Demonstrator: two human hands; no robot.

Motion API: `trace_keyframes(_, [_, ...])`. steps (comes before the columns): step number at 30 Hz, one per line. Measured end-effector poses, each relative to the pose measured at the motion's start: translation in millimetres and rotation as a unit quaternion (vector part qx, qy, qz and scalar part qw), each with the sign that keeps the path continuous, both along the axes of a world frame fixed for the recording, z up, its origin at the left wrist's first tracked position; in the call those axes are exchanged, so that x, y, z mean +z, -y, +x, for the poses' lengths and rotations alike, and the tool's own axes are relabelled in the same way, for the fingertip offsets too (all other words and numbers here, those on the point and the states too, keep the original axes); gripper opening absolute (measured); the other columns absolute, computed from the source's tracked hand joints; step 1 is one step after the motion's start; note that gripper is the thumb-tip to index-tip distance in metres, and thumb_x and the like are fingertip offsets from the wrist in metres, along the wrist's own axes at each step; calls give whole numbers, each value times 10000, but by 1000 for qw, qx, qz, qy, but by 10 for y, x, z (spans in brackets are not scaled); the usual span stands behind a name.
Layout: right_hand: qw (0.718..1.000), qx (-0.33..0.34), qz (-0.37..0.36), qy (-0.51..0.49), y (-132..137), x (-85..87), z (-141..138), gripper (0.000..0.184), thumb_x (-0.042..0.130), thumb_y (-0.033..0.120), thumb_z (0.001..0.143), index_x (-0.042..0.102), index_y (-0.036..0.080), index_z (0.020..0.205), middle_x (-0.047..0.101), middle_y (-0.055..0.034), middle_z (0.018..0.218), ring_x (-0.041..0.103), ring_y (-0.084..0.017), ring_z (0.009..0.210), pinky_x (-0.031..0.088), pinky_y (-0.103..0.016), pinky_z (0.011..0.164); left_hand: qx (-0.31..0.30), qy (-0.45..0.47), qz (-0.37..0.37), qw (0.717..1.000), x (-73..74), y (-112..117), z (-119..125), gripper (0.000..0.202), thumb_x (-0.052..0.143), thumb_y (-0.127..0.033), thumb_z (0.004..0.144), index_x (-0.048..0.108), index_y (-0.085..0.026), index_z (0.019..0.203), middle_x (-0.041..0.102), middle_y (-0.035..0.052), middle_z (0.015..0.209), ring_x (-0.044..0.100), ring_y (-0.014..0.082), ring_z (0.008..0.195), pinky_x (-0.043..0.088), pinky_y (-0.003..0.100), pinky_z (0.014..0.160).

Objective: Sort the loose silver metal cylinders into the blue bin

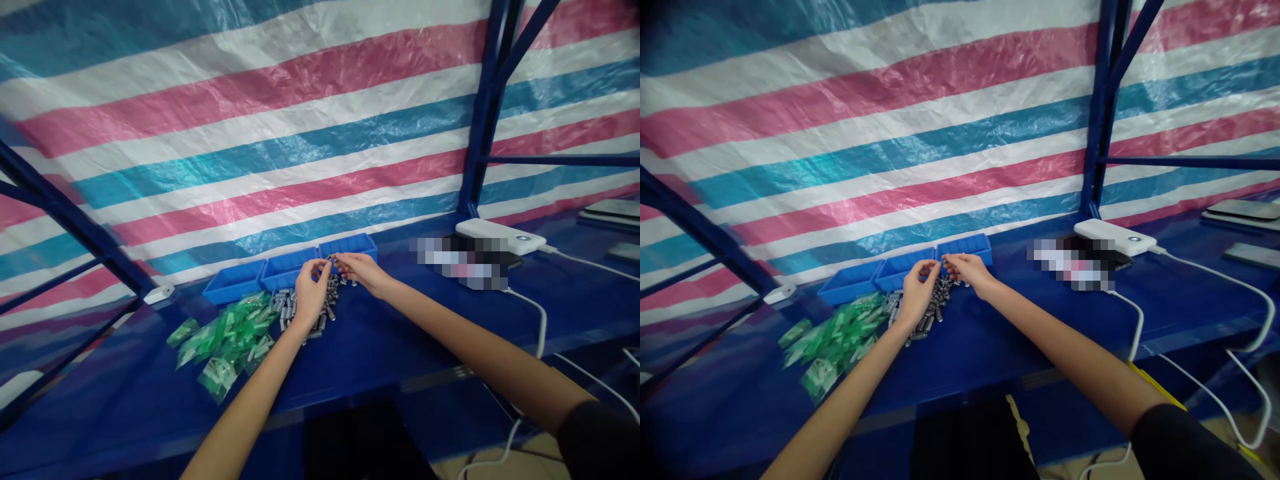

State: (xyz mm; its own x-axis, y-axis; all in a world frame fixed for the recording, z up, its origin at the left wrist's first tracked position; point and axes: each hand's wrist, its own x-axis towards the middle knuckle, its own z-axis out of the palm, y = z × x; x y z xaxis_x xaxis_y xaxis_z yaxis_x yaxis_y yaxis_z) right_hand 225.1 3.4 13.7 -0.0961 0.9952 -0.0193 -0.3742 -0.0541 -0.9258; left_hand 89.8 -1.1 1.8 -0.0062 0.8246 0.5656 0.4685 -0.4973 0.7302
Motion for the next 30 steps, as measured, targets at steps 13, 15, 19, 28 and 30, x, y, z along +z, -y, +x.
trace_keyframes(13, [918,-102,210,319,-183,-77,213,317,639,301,719,662,206,1020,706,-32,885,630,-129,664,499,-233,586,2,43,-39,998,7,-5,-29,220,441,-304,844,599,-162,899,604,34,839,539,142,793,398,244,750])
trace_keyframes(15, [855,-105,231,452,-149,-80,236,186,632,333,714,710,234,852,713,-6,806,642,-154,712,487,-249,638,-1,44,-37,998,10,1,-22,211,440,-295,843,595,-164,897,599,33,840,535,140,791,397,244,750])
trace_keyframes(19, [755,-79,201,619,-89,-116,265,162,681,388,641,716,254,724,714,2,775,651,-204,806,473,-276,680,-4,52,-41,998,7,15,-3,202,435,-283,840,591,-163,886,586,26,815,531,138,775,393,242,734])
trace_keyframes(28, [766,17,160,623,-151,-267,333,174,668,243,650,702,206,816,703,-10,745,649,-156,669,463,-226,560,-11,71,-62,996,-46,43,17,182,417,-218,818,585,-160,853,499,-27,632,457,104,602,356,221,610])
trace_keyframes(30, [775,28,165,610,-159,-308,317,149,650,201,654,700,203,795,703,-13,723,650,-161,663,463,-230,555,-16,78,-68,995,-58,45,18,173,418,-197,804,583,-161,843,489,-33,617,451,101,586,353,217,594])
